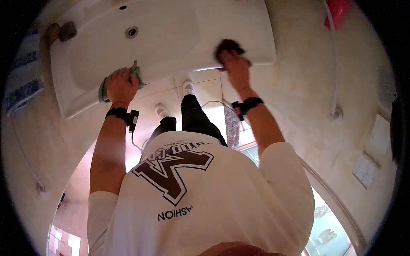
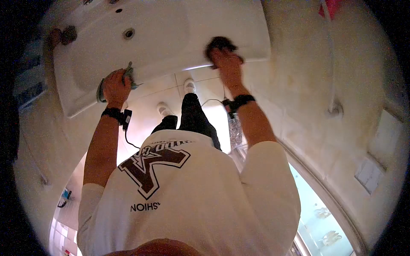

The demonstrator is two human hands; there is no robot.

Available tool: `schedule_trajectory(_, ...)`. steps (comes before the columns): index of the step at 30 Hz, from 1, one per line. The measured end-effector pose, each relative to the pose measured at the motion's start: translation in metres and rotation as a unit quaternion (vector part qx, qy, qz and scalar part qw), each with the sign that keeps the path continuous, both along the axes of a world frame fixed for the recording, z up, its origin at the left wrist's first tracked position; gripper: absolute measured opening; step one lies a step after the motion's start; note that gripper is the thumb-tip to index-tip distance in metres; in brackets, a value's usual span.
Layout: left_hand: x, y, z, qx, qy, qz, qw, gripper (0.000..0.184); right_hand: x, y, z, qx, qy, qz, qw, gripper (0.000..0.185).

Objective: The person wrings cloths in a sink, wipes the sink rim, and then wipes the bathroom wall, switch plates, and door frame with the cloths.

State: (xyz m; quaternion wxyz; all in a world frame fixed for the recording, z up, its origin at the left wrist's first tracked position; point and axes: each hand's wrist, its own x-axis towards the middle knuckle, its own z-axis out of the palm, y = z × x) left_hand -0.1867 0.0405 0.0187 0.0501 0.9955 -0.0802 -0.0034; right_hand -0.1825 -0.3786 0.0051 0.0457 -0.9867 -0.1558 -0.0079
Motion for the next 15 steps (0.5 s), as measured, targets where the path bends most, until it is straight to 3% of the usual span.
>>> schedule_trajectory(1, -0.001, 0.000, 0.003, -0.020, -0.017, -0.005, 1.000, 0.037, 0.002, -0.036, 0.000, 0.029, -0.050, 0.018, 0.998, 0.049)
schedule_trajectory(2, -0.001, -0.001, 0.005, -0.017, -0.016, 0.002, 1.000, 0.037, 0.007, -0.058, 0.011, 0.009, -0.018, -0.044, 0.999, 0.042)
schedule_trajectory(3, 0.001, -0.003, 0.006, -0.016, 0.009, 0.011, 1.000, 0.037, 0.003, -0.084, 0.007, -0.050, -0.084, -0.003, 0.995, 0.047)
schedule_trajectory(5, 0.001, -0.003, 0.007, -0.004, 0.037, 0.035, 0.999, 0.037, 0.009, -0.094, 0.012, -0.142, 0.002, -0.036, 0.989, 0.063)
schedule_trajectory(8, 0.000, -0.002, 0.006, 0.008, 0.027, 0.024, 0.999, 0.039, 0.010, -0.067, 0.011, -0.150, 0.001, -0.040, 0.988, 0.067)
schedule_trajectory(10, -0.001, -0.006, 0.007, -0.017, 0.066, 0.046, 0.997, 0.041, 0.015, -0.038, 0.012, -0.190, 0.051, 0.010, 0.980, 0.067)
schedule_trajectory(12, 0.000, -0.013, -0.003, -0.003, 0.034, 0.033, 0.999, 0.039, 0.018, 0.004, 0.010, -0.160, 0.043, 0.074, 0.983, 0.067)
schedule_trajectory(13, 0.007, -0.032, 0.019, -0.072, 0.135, 0.049, 0.987, 0.040, 0.019, 0.033, 0.009, -0.136, 0.040, 0.124, 0.982, 0.067)
schedule_trajectory(14, 0.001, -0.052, 0.016, -0.104, 0.063, 0.010, 0.993, 0.042, 0.019, 0.062, 0.019, -0.099, 0.072, 0.149, 0.981, 0.068)
schedule_trajectory(15, -0.003, -0.074, 0.008, -0.162, 0.074, -0.001, 0.984, 0.042, 0.021, 0.085, 0.015, -0.090, 0.074, 0.167, 0.979, 0.068)
